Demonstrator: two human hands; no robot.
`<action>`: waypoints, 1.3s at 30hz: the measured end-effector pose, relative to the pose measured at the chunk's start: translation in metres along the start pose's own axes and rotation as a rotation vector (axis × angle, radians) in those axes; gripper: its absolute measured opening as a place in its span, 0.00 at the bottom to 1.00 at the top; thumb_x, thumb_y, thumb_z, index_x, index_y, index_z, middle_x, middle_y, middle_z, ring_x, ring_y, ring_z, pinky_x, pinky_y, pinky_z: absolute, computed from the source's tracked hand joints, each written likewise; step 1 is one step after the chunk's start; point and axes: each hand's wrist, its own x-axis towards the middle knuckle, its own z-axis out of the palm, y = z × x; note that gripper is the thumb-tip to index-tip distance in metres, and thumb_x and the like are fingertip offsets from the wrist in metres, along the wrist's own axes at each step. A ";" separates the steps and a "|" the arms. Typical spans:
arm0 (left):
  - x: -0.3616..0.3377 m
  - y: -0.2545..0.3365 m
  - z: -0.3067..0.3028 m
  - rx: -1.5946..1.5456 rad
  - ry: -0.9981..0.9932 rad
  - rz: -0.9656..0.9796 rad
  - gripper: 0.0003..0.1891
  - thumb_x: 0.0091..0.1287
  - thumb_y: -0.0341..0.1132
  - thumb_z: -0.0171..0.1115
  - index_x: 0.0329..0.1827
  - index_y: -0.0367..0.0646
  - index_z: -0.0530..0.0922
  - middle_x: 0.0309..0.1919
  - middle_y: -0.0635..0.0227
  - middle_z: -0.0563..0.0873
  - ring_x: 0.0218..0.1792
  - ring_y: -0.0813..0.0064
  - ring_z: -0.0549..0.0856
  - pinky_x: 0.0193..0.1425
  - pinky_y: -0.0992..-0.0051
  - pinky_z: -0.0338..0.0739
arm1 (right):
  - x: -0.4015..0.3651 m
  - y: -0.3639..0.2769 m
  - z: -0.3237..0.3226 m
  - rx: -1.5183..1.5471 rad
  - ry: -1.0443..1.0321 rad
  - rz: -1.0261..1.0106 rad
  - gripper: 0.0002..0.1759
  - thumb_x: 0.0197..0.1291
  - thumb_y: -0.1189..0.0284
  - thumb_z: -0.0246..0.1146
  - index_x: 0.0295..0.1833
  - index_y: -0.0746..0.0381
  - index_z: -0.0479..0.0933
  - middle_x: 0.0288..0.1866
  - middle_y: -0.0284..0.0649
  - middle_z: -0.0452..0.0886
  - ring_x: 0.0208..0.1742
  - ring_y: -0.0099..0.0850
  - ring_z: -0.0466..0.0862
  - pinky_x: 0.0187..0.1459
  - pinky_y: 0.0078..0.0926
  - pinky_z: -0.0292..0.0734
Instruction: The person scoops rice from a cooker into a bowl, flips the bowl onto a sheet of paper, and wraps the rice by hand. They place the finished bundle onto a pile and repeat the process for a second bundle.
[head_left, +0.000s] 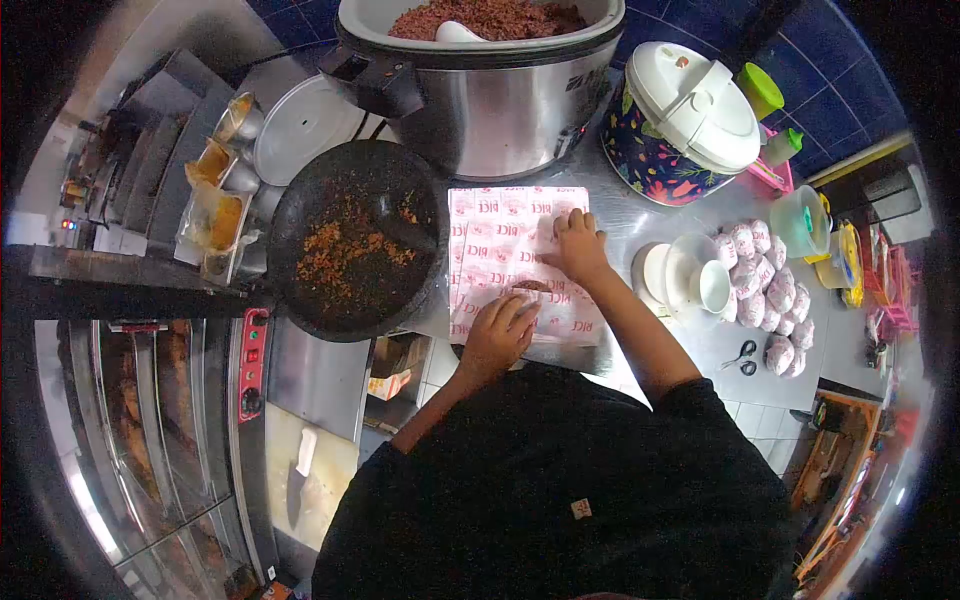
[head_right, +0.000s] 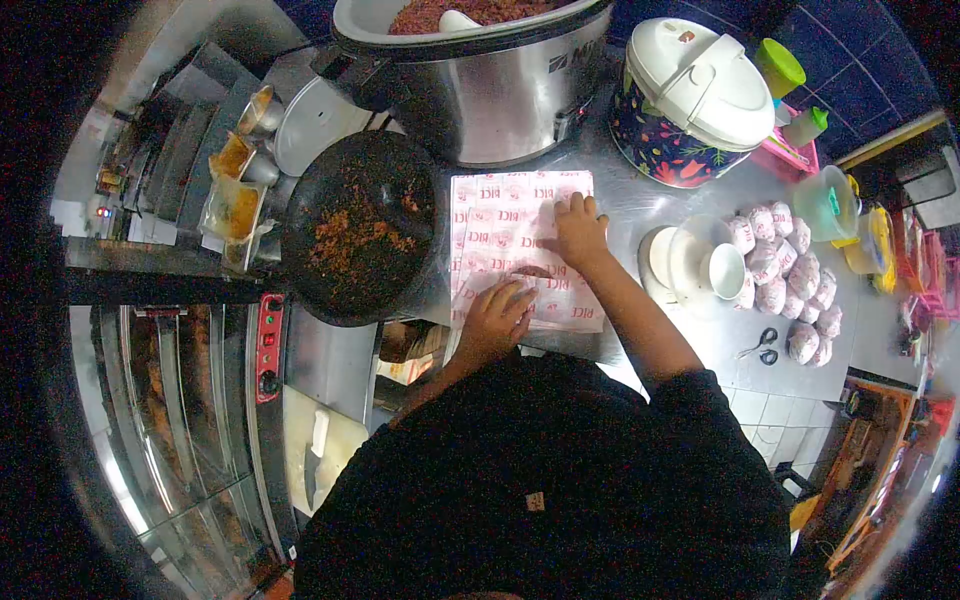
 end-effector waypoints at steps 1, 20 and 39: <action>0.000 0.000 0.000 -0.003 -0.013 -0.008 0.19 0.59 0.35 0.64 0.55 0.46 0.78 0.53 0.60 0.78 0.56 0.59 0.77 0.59 0.61 0.72 | -0.001 0.000 -0.001 -0.013 0.022 -0.018 0.35 0.45 0.54 0.73 0.55 0.60 0.70 0.55 0.44 0.74 0.62 0.45 0.70 0.54 0.56 0.67; 0.001 -0.006 0.008 0.000 -0.047 0.074 0.22 0.60 0.35 0.62 0.59 0.44 0.75 0.60 0.59 0.75 0.63 0.60 0.73 0.68 0.55 0.65 | -0.021 -0.007 -0.021 -0.075 0.056 -0.196 0.22 0.49 0.62 0.69 0.50 0.56 0.80 0.46 0.45 0.83 0.50 0.39 0.82 0.50 0.48 0.69; -0.001 -0.012 0.012 0.034 -0.052 0.155 0.23 0.58 0.40 0.63 0.56 0.42 0.76 0.56 0.58 0.77 0.62 0.59 0.72 0.68 0.54 0.65 | -0.045 -0.018 -0.028 0.005 0.030 -0.470 0.10 0.50 0.77 0.57 0.39 0.64 0.78 0.40 0.47 0.79 0.45 0.43 0.81 0.48 0.37 0.77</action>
